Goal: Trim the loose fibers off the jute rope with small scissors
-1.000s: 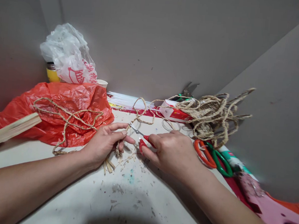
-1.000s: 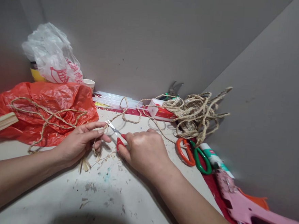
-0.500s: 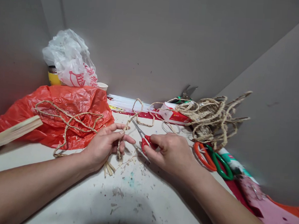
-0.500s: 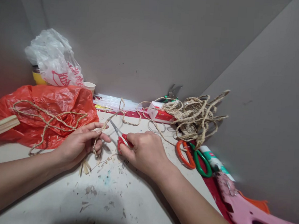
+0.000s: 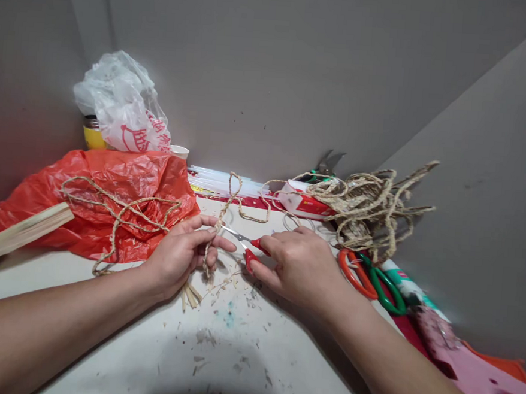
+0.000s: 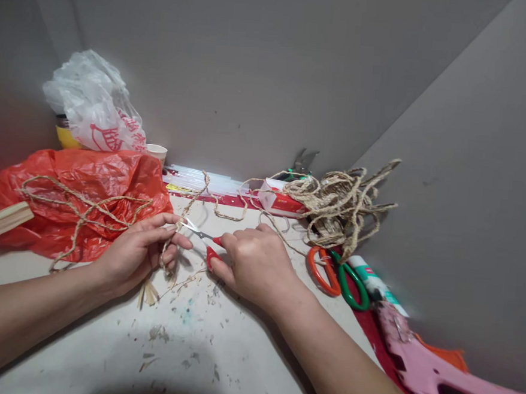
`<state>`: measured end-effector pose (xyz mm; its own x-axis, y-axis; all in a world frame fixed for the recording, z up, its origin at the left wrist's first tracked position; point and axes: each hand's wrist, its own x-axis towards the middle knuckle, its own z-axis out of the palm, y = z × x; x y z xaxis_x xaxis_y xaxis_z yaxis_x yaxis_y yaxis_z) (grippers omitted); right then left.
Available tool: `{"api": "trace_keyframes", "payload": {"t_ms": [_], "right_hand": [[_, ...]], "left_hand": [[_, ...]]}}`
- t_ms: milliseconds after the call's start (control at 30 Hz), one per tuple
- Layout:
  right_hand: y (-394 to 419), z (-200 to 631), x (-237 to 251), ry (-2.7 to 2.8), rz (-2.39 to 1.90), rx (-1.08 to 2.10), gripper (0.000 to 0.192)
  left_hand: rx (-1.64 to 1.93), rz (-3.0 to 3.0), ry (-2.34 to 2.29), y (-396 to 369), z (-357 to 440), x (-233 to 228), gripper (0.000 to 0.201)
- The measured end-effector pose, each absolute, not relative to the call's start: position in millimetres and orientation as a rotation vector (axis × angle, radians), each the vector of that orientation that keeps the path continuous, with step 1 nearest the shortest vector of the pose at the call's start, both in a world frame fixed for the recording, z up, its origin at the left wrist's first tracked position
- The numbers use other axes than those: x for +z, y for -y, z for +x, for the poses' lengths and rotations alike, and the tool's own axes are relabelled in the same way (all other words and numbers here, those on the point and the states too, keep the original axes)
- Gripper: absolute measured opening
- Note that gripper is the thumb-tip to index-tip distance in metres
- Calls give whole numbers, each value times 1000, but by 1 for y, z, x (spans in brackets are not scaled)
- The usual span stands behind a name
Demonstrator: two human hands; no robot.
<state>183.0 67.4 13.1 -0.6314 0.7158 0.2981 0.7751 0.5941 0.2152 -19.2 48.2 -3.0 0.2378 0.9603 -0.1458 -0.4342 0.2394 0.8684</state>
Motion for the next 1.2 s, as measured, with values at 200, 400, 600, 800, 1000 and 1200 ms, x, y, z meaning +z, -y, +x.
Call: {"api": "trace_keyframes", "payload": {"t_ms": [200,400,600,800,1000,1200], "right_hand": [[-69,185,11,2639,-1266,-481,27],[-68,183,10,2632,-1213,-463,25],[-68,183,8,2627,-1186,-465,24],[-73,188,7,2553,-1207,-456,28],[-72,187,8,2619,-1194,-508,26],[-72,188,8,2617,-1237,-527,28]], "left_hand": [[1119,812,-788,-50,-20,-4,12],[1098,843,-819,-49,-19,-7,15],[1079,881,-799,-48,-17,-8,18],[1109,820,-807,-49,-18,-8,16],[1113,800,-824,-49,-17,-6,16],[1127,795,-813,-50,-18,-6,15]]}}
